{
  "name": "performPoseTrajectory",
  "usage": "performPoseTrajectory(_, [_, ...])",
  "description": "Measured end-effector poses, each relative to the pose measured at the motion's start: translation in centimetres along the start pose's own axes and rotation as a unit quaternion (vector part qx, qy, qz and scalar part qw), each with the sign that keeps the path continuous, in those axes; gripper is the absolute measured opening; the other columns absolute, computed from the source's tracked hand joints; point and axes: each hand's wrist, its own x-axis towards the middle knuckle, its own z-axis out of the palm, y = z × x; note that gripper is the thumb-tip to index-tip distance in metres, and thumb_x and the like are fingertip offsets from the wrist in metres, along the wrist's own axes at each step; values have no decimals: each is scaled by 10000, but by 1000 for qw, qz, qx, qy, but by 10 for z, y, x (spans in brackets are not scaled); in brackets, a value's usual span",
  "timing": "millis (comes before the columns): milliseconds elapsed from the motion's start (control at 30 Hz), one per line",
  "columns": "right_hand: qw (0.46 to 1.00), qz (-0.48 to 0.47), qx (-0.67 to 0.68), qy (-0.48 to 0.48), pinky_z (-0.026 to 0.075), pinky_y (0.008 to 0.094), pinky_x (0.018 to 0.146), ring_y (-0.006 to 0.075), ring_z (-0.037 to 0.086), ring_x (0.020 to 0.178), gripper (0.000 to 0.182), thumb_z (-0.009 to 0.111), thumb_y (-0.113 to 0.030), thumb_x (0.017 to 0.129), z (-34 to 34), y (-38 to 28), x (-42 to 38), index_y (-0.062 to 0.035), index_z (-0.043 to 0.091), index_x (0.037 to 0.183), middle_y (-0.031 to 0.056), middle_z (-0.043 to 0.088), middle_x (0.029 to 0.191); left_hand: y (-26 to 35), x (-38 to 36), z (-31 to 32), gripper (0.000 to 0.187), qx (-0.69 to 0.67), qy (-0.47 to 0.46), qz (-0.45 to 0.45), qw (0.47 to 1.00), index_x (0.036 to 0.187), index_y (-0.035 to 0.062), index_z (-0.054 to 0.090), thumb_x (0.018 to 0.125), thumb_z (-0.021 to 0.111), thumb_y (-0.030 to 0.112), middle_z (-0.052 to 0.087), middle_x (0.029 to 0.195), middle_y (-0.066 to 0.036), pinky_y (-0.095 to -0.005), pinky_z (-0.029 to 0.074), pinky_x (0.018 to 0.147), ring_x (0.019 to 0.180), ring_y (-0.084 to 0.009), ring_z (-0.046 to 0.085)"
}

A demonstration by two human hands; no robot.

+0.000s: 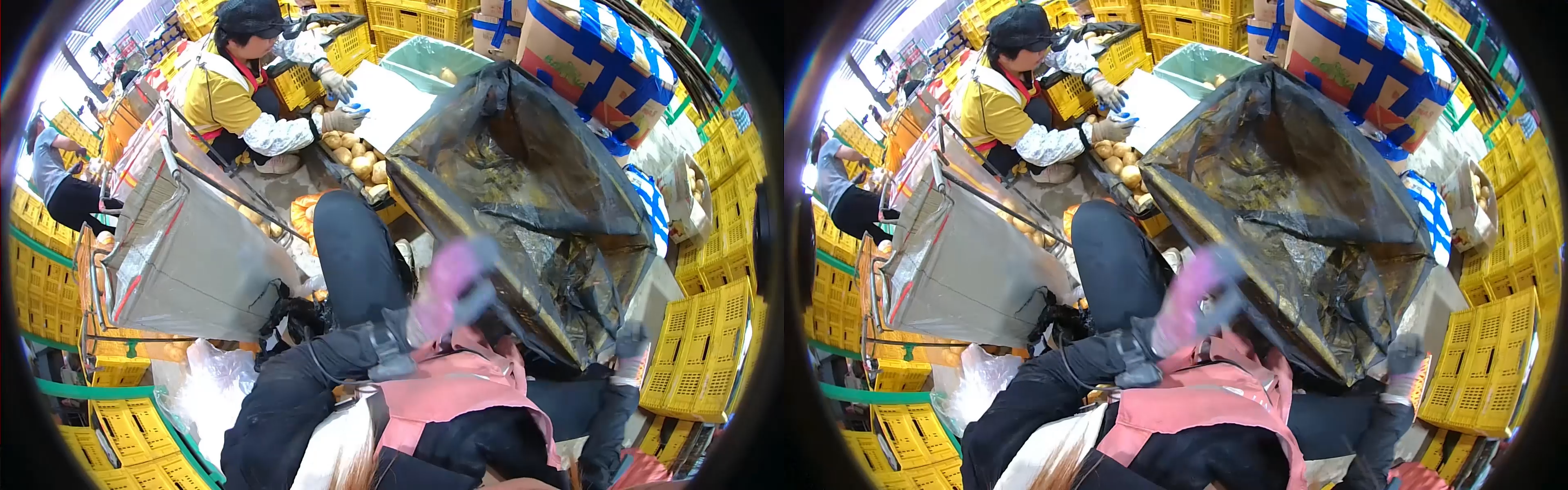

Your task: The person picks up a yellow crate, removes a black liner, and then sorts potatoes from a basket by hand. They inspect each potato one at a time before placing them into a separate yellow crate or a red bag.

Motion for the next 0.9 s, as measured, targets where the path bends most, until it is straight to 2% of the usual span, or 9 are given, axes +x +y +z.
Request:
performPoseTrajectory(67, [973,82,164,143,463,458,932,288,490,1262,369,489,-380,976,3,-95,-8,-208,551,1296,50,508,1382,-2,19,-16,578,-199,187,-294,916,1382,30,421,852,644,92,507,1331,-161,-387,385,1040,1218,-261,509])
performPoseTrajectory(133, [976,99,130,146,444,461,960,285,468,1281,409,518,-398,961,40,-134,-32,-224,530,1331,20,485,1404,-37,22,-11,731,-249,227,-294,894,1469,17,255,892,670,188,358,1448,-141,-363,328,1088,1252,-240,463])
performPoseTrajectory(233, [952,168,83,-241,460,416,961,206,553,1177,354,595,-305,929,38,-76,-12,-153,606,1249,14,589,1289,-69,17,33,929,-155,230,-319,906,1511,45,104,857,737,228,204,1514,-139,-340,229,1137,1335,-241,335])
performPoseTrajectory(367, [925,14,-317,-207,480,310,882,186,597,974,269,497,31,873,131,-50,-65,-12,629,1103,107,618,1116,-77,24,59,1036,-202,329,-303,871,1499,28,105,763,815,197,223,1489,-183,-352,160,1158,1354,-264,255])
performPoseTrajectory(467, [942,7,-286,-176,483,315,802,185,607,862,181,558,-51,837,136,-44,-53,2,669,970,92,646,945,-111,20,70,1073,-162,345,-329,864,1491,6,124,708,840,161,234,1486,-199,-356,182,1153,1361,-273,252])
performPoseTrajectory(533, [929,-151,-289,-176,494,336,711,184,616,735,163,583,-91,792,158,-61,-89,6,704,841,69,668,770,-118,26,54,1052,-172,300,-397,850,1474,-51,157,689,820,178,303,1442,-164,-373,264,1113,1311,-266,314])
performPoseTrajectory(667, [971,-116,-153,-142,481,317,780,180,601,821,227,589,-130,869,175,-83,-114,19,650,1030,84,649,873,-97,52,7,219,-331,303,-452,771,930,34,624,735,722,59,658,863,-104,-389,534,748,766,-256,645])
performPoseTrajectory(733, [982,-84,-161,-54,492,298,692,164,602,726,248,628,-66,798,184,-114,-129,34,635,1025,62,649,818,-104,31,-7,255,-453,234,-484,712,1039,37,636,802,687,114,655,1022,-121,-396,526,855,945,-255,637])
performPoseTrajectory(900, [973,-96,-207,21,496,281,651,128,607,688,305,643,-18,726,141,-237,-198,44,639,1025,46,646,784,6,62,-8,351,-430,190,-375,799,1188,34,603,930,571,270,616,1190,-129,-353,468,958,1093,-220,587])
